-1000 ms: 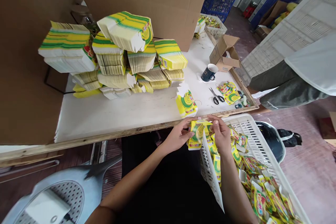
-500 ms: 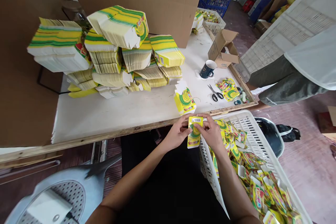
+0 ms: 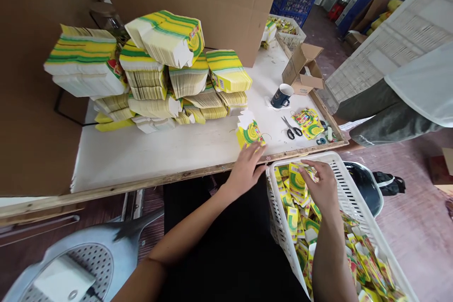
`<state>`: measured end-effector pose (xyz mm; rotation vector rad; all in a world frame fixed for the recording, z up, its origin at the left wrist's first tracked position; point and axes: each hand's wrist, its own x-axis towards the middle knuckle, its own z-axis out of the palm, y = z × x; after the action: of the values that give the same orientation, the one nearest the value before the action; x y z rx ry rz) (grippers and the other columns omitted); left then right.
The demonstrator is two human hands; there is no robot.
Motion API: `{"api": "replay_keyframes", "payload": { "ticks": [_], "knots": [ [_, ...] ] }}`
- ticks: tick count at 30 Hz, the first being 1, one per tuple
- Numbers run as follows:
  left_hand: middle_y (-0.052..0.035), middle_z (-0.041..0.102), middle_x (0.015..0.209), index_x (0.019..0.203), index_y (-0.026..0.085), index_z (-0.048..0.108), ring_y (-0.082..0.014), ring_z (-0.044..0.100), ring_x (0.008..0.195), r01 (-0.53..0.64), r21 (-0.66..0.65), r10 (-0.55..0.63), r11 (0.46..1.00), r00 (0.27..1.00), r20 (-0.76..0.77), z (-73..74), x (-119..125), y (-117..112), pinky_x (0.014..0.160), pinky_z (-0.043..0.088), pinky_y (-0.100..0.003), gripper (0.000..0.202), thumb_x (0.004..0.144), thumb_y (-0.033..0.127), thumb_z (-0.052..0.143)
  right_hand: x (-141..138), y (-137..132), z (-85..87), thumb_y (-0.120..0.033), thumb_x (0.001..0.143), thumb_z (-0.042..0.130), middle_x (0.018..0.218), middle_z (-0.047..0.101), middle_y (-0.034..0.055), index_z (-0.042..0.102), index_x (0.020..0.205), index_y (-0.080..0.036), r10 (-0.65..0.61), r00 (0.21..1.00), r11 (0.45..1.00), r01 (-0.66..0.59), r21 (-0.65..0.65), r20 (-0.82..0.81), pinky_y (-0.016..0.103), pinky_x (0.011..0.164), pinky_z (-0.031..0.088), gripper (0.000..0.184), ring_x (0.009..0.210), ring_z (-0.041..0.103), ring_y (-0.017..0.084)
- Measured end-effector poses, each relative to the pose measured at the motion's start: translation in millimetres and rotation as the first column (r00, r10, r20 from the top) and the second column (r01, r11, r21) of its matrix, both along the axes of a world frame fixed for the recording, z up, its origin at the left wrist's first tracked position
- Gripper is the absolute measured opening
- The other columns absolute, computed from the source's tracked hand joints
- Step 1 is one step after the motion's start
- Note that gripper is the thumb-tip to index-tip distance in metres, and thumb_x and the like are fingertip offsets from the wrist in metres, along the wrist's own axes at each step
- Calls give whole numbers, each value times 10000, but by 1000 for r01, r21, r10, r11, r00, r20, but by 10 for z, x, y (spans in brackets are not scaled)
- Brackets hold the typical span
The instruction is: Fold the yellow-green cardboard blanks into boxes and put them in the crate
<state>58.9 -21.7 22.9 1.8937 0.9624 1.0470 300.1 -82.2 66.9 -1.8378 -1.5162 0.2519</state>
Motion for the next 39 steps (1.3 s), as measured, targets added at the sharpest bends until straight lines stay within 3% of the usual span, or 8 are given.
{"api": "replay_keyframes", "payload": {
  "ticks": [5,13,20,22,25,29,32,39],
  "knots": [
    [-195,550,1519,1401,154,586,-337,420,1504,-114,57,122,992,978,-168,-266,-41,275,1276,179,-654,460,945,217,594,-9,-20,-94,-545,861,696,918,727,72,782,1067,-238,51,990,992,-65,-107,-131,336,635,447,380,644,513,172],
    [-118,683,1379,1252,221,717,-258,594,1367,-248,130,227,960,960,162,-361,-138,101,1184,479,-509,325,1019,282,500,-656,176,-212,-674,814,688,757,743,63,779,919,-196,4,806,983,-112,-146,-592,298,546,442,497,569,534,152],
    [-111,680,1385,1363,242,641,-249,570,1394,26,397,-128,918,964,235,-245,-132,-260,1168,503,-470,414,976,125,555,-876,274,-185,-595,646,849,784,727,37,732,981,-206,-62,543,995,-34,-95,-838,242,473,370,526,553,512,116],
    [-124,606,1478,1411,252,603,-270,500,1455,-13,301,-90,953,941,325,-190,-116,-306,1225,424,-496,453,966,169,600,-873,246,-170,-546,645,863,759,716,18,703,1034,-215,-50,546,997,-24,-75,-836,238,478,376,535,539,502,110],
    [-140,444,1616,1508,248,497,-298,407,1515,-43,-100,91,994,836,541,-77,-117,-267,1269,331,-510,566,968,345,635,-885,180,-162,-520,693,843,683,669,-16,642,1066,-234,-10,546,993,-92,-72,-838,236,480,366,512,516,471,107],
    [-156,620,1457,1402,205,614,-346,529,1416,379,-464,89,800,691,718,49,-172,-136,1173,455,-494,667,876,610,677,-972,114,-196,-504,706,845,696,662,-19,630,1027,-240,18,498,975,-199,-94,-867,228,455,304,468,502,429,97],
    [-161,725,1291,1283,184,703,-357,620,1308,531,-513,64,675,650,757,84,-211,-111,1103,505,-482,687,797,668,729,-1034,100,-218,-490,712,850,722,682,-2,667,1028,-229,14,465,967,-231,-106,-885,231,453,330,448,516,465,102],
    [-141,746,1229,1194,167,739,-330,616,1290,473,-444,20,761,667,745,69,-176,-142,1138,446,-456,578,826,613,734,-1054,89,-211,-509,720,848,1070,771,81,735,1000,-239,45,538,978,-194,-72,-842,380,868,585,405,982,706,232]
  ]
}}
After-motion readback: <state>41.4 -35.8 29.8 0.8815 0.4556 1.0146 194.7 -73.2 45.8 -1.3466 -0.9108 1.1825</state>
